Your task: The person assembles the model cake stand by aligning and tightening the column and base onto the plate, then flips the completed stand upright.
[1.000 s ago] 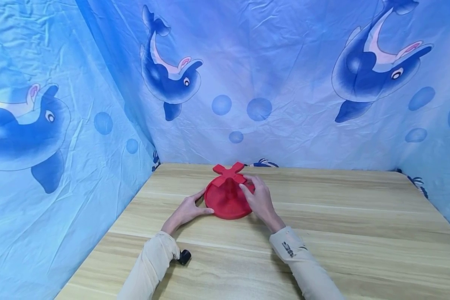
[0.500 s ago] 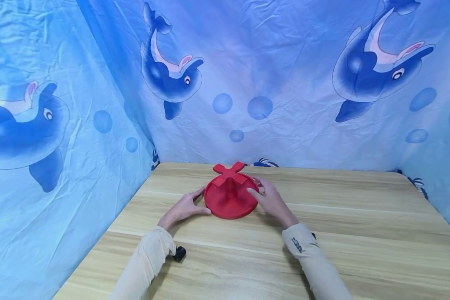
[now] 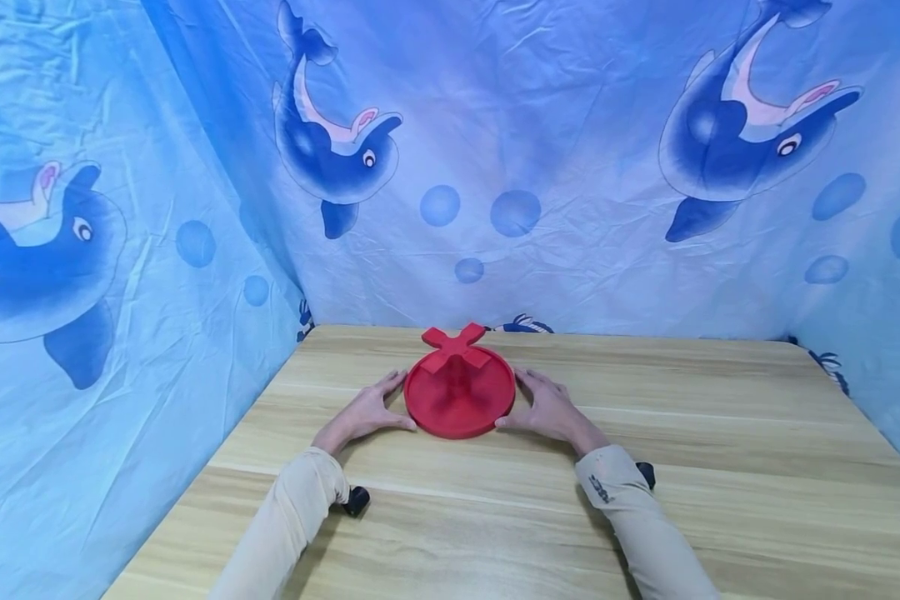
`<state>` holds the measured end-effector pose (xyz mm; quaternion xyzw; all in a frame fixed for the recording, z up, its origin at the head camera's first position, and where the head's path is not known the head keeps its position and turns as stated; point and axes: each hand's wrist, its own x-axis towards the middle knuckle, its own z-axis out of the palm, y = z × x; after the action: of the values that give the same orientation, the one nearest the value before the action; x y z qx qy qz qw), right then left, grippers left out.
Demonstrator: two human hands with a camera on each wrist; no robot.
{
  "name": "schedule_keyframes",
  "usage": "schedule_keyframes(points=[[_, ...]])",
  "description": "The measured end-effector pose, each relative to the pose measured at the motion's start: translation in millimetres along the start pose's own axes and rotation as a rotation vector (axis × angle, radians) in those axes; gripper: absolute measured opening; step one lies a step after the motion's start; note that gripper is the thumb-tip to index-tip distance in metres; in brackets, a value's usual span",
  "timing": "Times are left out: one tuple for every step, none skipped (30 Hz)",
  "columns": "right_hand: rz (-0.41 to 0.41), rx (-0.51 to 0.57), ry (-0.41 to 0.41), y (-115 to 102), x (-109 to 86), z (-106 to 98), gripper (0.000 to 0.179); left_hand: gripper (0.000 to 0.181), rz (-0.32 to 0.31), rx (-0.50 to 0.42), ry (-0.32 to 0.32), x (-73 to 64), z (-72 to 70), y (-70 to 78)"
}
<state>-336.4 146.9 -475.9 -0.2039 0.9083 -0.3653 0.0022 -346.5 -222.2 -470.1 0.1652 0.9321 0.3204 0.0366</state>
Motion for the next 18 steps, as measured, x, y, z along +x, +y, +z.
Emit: schedule_keyframes(points=[[0.006,-0.023,-0.005,0.1,0.2,-0.3,0.113,0.114,0.004,0.006,-0.002,0.4,-0.1,0.5],[0.01,-0.034,-0.01,0.5,0.6,-0.7,0.114,0.114,0.006,0.011,-0.004,0.8,-0.1,0.8],[0.012,-0.04,-0.015,0.9,1.6,-0.8,0.114,0.113,0.009,0.015,-0.005,1.3,-0.1,1.1],[0.006,-0.041,-0.017,0.9,1.7,-0.7,0.114,0.113,0.009,0.019,-0.006,2.1,-0.1,1.2],[0.001,-0.045,-0.018,1.5,2.5,-0.5,0.114,0.112,0.009,0.024,-0.007,2.7,-0.1,1.4],[-0.006,-0.052,-0.019,1.8,2.9,-0.2,0.114,0.112,0.007,0.03,-0.006,3.3,0.1,1.5],[-0.011,-0.058,-0.019,2.0,3.4,0.0,0.114,0.111,0.006,0.033,-0.004,3.8,0.5,1.4],[-0.012,-0.062,-0.018,2.3,3.8,0.2,0.113,0.111,0.005,0.034,-0.001,4.4,0.9,1.3],[-0.016,-0.064,-0.017,2.5,4.2,0.5,0.112,0.111,0.006,0.035,0.004,5.1,1.3,1.1],[-0.019,-0.064,-0.014,2.3,4.3,0.8,0.112,0.111,0.009,0.033,0.009,5.3,1.6,1.4],[-0.02,-0.064,-0.009,2.2,4.6,0.9,0.111,0.111,0.013,0.03,0.015,5.4,1.9,1.7],[-0.024,-0.066,-0.005,2.1,4.7,1.2,0.11,0.111,0.019,0.027,0.023,5.5,2.4,2.0],[-0.024,-0.062,-0.001,1.9,4.8,1.4,0.11,0.111,0.024,0.025,0.029,5.4,2.8,2.4],[-0.02,-0.056,0.003,2.0,5.0,1.6,0.11,0.111,0.028,0.022,0.033,5.3,3.3,3.0],[-0.017,-0.049,0.005,1.8,4.9,1.8,0.11,0.111,0.032,0.023,0.037,5.1,3.8,3.5],[-0.014,-0.042,0.007,1.6,4.6,2.0,0.111,0.11,0.034,0.022,0.041,4.5,4.4,4.3],[-0.014,-0.035,0.009,1.9,4.5,2.0,0.111,0.11,0.034,0.025,0.042,4.4,5.0,4.6],[-0.008,-0.02,0.01,2.1,4.0,2.0,0.112,0.11,0.034,0.03,0.043,4.2,5.7,4.8]])
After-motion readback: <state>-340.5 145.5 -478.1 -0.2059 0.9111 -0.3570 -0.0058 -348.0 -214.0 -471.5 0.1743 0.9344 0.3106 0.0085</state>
